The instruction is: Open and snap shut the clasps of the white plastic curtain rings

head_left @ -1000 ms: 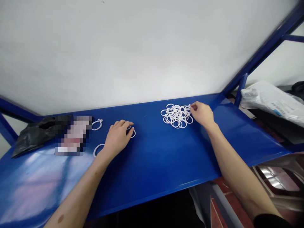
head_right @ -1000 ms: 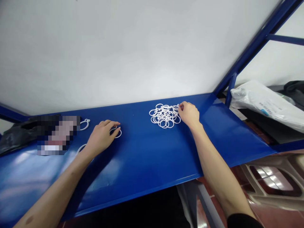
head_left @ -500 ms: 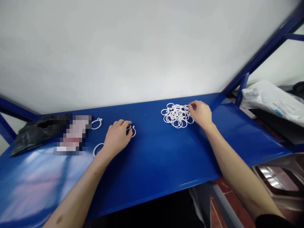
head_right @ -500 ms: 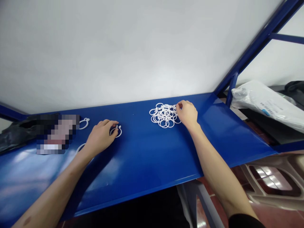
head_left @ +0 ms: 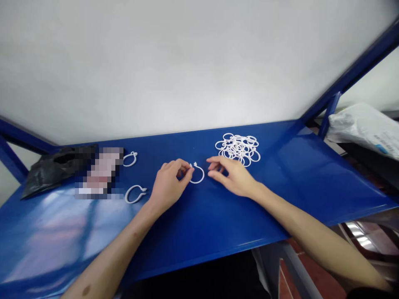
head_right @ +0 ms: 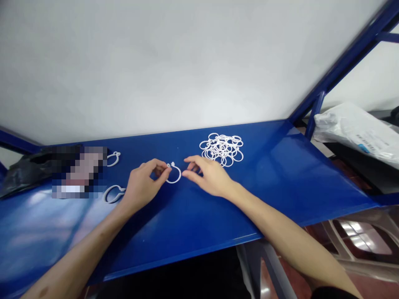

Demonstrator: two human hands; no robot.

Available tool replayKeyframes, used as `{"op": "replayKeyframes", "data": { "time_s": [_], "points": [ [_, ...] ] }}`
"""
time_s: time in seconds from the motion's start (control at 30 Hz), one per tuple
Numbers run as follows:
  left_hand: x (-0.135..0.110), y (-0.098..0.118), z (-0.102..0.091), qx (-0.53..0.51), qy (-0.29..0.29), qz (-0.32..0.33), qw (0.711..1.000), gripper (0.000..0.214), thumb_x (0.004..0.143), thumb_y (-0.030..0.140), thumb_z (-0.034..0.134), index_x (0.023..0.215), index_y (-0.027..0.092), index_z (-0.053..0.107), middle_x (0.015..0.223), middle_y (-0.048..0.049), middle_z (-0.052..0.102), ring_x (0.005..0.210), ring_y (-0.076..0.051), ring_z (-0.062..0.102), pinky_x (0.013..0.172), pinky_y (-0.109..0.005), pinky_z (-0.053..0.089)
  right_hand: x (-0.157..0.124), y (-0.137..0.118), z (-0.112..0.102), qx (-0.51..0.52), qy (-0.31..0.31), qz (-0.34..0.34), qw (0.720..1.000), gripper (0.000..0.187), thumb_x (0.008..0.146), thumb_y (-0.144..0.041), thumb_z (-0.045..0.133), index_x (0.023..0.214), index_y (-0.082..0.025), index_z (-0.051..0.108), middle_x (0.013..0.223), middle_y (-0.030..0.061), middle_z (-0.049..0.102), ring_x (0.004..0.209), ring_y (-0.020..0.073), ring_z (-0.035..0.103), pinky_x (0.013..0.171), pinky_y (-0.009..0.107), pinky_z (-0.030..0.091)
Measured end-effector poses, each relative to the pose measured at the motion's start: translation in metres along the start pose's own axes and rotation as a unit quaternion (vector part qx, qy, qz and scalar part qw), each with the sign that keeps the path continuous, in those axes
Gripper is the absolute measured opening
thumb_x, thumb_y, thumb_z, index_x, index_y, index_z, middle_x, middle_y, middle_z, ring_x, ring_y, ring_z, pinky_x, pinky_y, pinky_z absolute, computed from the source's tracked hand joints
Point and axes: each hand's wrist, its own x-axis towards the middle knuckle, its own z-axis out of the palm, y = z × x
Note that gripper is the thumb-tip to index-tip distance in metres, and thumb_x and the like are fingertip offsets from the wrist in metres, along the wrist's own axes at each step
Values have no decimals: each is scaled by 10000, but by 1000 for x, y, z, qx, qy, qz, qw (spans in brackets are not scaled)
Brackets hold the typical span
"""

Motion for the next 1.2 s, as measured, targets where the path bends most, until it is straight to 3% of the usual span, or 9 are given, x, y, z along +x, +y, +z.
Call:
{"op": "replayKeyframes", "data": {
  "time_s": [0.07,0.13,0.23,0.33,0.6,0.8,0.9,1.07,1.2],
  "points": [
    [-5,9,3,-22,16,22,999,85,906,297,618,852,232,627,701,28,662,679,-152,610,734,-303,452,-3,-6,13,51,-25,6,998,292,971,-367,604,1222,-221,584,947,16,751,795,143,715,731,279,575],
    [-8,14,6,-38,15,22,999,89,904,308,630,857,233,627,708,29,667,689,-151,618,747,-303,463,-5,-6,19,68,-9,12,998,227,981,-335,585,1179,-223,585,928,8,755,803,133,725,738,264,575],
    [-9,15,8,-83,-14,-22,996,112,901,337,650,929,230,635,780,20,713,697,-150,640,738,-300,484,-6,1,22,84,34,12,996,166,975,-336,600,1092,-219,590,913,7,756,808,132,733,739,254,573],
    [-8,12,10,-128,-48,-30,990,111,927,329,621,968,239,671,858,10,746,718,-149,653,707,-280,490,-6,8,23,90,31,2,995,156,971,-365,620,1036,-224,614,915,11,756,805,140,734,703,249,568],
    [-17,13,14,-119,-37,30,992,127,941,202,573,839,225,646,786,18,695,719,-136,635,696,-257,470,-11,8,27,21,10,-75,997,163,1026,-295,524,922,-219,625,923,25,747,834,148,720,737,266,561],
    [-22,11,17,-129,-92,76,984,124,903,116,572,842,218,609,817,20,697,751,-137,646,713,-260,479,-17,14,25,-48,-41,-180,982,232,1029,-136,412,981,-201,630,937,52,731,865,149,689,747,285,574],
    [-22,14,18,-112,-96,90,985,139,924,119,543,871,221,620,850,14,709,793,-147,653,748,-277,493,-15,16,24,-80,-52,-193,977,237,1014,-96,406,991,-191,622,952,60,721,886,151,680,764,289,569],
    [-15,17,14,-93,-71,58,991,172,965,262,562,1125,229,617,1028,-18,710,865,-153,660,820,-300,529,0,16,11,-100,-13,-173,980,162,1035,-198,451,1046,-194,613,1022,83,695,918,169,673,781,307,570],
    [0,-3,-8,4,-106,11,994,297,952,310,537,1231,232,603,1132,-50,696,959,-201,659,901,-371,529,10,31,-21,-169,113,-96,974,142,1014,-212,484,1033,-208,624,1037,94,668,965,212,657,834,371,561]
  ]
}}
